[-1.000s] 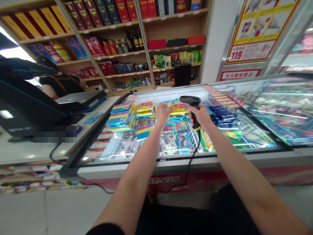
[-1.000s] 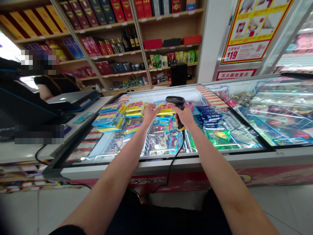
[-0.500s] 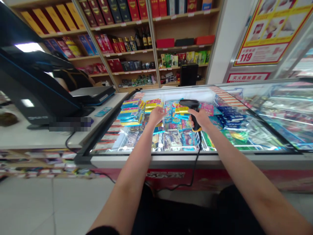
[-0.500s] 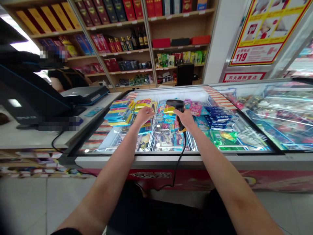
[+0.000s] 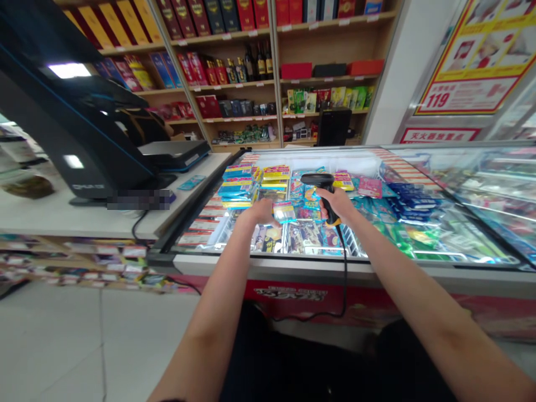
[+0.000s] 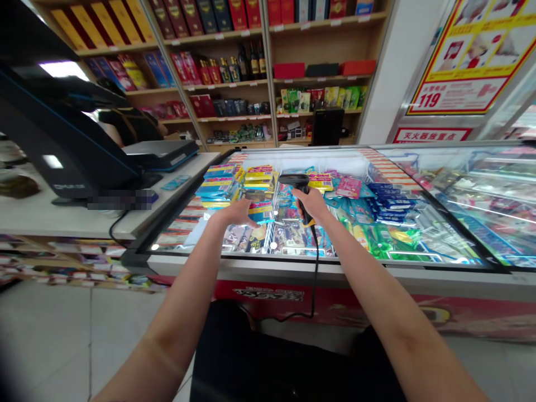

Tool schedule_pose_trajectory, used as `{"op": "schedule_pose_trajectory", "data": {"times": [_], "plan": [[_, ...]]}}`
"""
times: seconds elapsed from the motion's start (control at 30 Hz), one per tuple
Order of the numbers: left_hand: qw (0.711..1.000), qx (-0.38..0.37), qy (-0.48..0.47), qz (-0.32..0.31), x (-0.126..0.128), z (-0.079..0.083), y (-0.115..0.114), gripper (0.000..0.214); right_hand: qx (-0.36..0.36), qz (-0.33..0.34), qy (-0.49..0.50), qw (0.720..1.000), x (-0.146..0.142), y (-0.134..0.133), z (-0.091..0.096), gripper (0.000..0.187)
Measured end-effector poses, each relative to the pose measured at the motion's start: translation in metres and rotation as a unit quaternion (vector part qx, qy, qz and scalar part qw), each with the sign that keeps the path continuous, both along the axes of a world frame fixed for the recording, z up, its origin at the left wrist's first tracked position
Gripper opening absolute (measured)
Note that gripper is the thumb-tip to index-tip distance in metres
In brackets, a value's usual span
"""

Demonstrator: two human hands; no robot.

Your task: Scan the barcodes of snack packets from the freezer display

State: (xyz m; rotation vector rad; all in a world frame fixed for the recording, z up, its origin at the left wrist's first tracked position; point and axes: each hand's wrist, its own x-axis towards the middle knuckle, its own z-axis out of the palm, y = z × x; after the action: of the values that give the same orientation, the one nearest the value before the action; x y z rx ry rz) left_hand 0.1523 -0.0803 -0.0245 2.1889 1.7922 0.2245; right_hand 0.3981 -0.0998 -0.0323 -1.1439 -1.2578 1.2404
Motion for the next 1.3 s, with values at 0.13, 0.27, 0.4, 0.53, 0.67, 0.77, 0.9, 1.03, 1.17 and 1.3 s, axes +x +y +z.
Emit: {"op": "schedule_pose_trajectory", "data": {"times": [0.13,0.27,0.4,0.53,0.67,0.77,0.9,1.03,1.17,1.3], "plan": [[0.998,0.021,0.038,0.043,0.008,-0.001,0.006,0.081,-0.004,-0.006,-0.008,1.0,-0.002,0.001,0.003,0.03],[0.996,0.044,0.021,0.079,0.017,-0.003,0.019,0.097,-0.008,-0.012,-0.01,1.0,-0.002,0.002,0.005,0.03],[0.994,0.054,-0.009,0.091,0.028,0.0,0.03,0.106,-0.006,-0.01,-0.011,1.0,-0.001,0.003,0.003,0.03],[0.99,0.086,-0.028,0.112,0.039,0.004,0.037,0.099,0.003,-0.008,-0.01,1.0,0.0,0.004,0.001,0.029],[0.975,0.156,-0.097,0.125,0.038,-0.004,0.047,0.084,0.014,-0.005,-0.014,1.0,0.0,0.005,0.0,0.03],[0.958,0.188,-0.168,0.139,0.031,-0.015,0.059,0.068,0.02,-0.005,-0.028,0.999,-0.001,0.004,-0.001,0.032],[0.934,0.207,-0.245,0.16,0.026,-0.024,0.071,0.042,0.03,-0.012,-0.068,0.997,0.0,0.003,-0.001,0.033],[0.916,0.224,-0.288,0.167,0.026,-0.027,0.078,0.024,0.035,-0.011,-0.12,0.992,0.001,0.002,-0.002,0.037],[0.904,0.229,-0.322,0.161,0.026,-0.029,0.08,0.022,0.048,-0.006,-0.152,0.987,0.003,0.001,-0.004,0.039],[0.899,0.232,-0.337,0.155,0.024,-0.032,0.081,0.023,0.049,-0.009,-0.164,0.985,0.005,0.002,-0.005,0.038]]}}
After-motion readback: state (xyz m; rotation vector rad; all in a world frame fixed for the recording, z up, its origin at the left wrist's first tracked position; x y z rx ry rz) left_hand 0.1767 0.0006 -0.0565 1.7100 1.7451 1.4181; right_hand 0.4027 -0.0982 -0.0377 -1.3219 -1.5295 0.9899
